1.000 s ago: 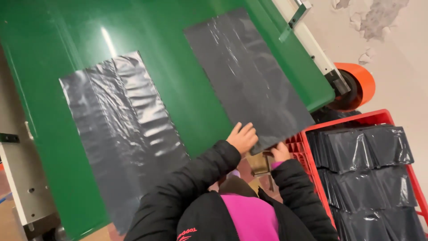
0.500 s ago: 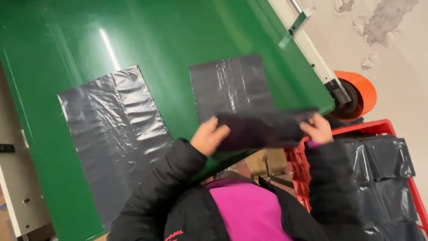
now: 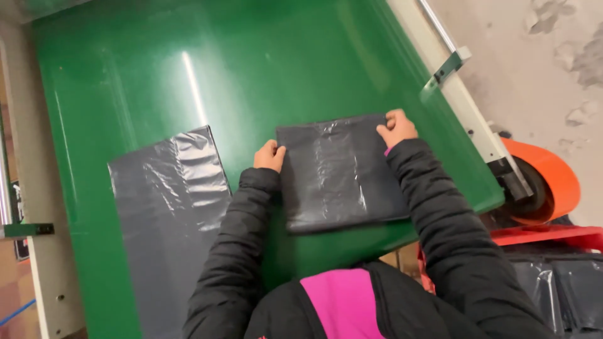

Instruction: The recorder is taking black plastic bags off a conveyor belt, folding them neatly, and stacking them inside a red crate.

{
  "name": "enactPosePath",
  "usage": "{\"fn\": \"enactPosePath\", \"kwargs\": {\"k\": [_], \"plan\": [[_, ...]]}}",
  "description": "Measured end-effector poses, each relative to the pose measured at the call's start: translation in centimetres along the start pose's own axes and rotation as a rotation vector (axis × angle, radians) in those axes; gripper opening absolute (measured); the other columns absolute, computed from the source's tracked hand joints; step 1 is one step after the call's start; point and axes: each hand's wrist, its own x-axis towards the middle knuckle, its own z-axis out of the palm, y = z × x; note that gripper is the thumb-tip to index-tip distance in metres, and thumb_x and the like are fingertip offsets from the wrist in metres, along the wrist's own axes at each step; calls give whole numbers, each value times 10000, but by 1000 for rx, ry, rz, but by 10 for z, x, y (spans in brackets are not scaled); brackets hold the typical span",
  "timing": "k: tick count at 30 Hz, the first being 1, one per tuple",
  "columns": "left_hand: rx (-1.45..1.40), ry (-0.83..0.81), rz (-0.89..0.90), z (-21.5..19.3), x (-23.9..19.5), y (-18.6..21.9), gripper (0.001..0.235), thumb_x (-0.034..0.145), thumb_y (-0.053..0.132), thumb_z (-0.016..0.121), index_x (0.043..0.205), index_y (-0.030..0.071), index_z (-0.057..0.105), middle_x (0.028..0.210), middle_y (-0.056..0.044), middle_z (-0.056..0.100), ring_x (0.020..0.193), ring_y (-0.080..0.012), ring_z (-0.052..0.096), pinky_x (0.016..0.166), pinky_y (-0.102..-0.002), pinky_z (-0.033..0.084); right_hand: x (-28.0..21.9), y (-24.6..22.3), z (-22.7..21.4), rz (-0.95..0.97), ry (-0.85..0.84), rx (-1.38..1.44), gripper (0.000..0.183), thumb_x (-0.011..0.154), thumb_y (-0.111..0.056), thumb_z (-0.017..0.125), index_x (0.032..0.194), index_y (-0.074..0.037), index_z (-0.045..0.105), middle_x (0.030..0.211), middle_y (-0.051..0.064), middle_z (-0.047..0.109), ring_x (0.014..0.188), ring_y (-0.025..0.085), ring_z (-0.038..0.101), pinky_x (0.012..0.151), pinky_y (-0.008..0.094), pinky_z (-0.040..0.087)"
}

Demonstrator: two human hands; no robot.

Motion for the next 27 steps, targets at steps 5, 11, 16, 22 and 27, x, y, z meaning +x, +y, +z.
{"fn": "enactPosePath", "kwargs": {"k": [5, 11, 16, 22, 27], "plan": [[23, 44, -5, -10, -13, 27, 293, 936, 257, 718, 1043, 0, 626, 859, -180, 698, 769, -336, 675, 721, -407, 530, 25, -30, -5, -560, 33, -243, 565, 738, -216, 863, 1231, -62, 634, 1125, 146, 668, 1039, 369, 591, 884, 454, 495], [-210, 36, 52, -12, -71, 94, 419, 958, 273, 688, 1283, 26, 598, 1042, -133, 726, 932, -262, 692, 836, -374, 557, 44, -35, 13, -403, -336, -382, 346, 757, -201, 788, 1060, -107, 651, 1000, 92, 687, 1006, 340, 594, 878, 461, 476], [-1113, -506, -607, 22, -97, 67, 756, 997, 625, 374, 1498, 60, 415, 1511, -106, 528, 1373, -235, 538, 1080, -446, 432, -20, -71, -16, -620, -103, -533, 138, 779, -113, 716, 892, -147, 647, 934, 48, 666, 953, 314, 590, 795, 451, 433], [-1474, -241, -978, -28, -128, 50, 1010, 937, 806, 174, 1566, 17, 210, 1595, -194, 369, 1396, -375, 438, 1144, -556, 342, -180, -73, -74, -733, 143, -222, 239, 746, -39, 728, 942, -150, 651, 1029, 15, 663, 1054, 295, 601, 920, 454, 434], [-1221, -253, -364, -19, -154, 3, 763, 1039, 523, 606, 1504, -65, 457, 1533, -158, 495, 1387, -276, 480, 1192, -428, 353, -237, -26, -59, -683, 137, -272, 278, 697, 11, 673, 933, -136, 664, 1165, 13, 693, 1189, 296, 614, 961, 446, 451]]}}
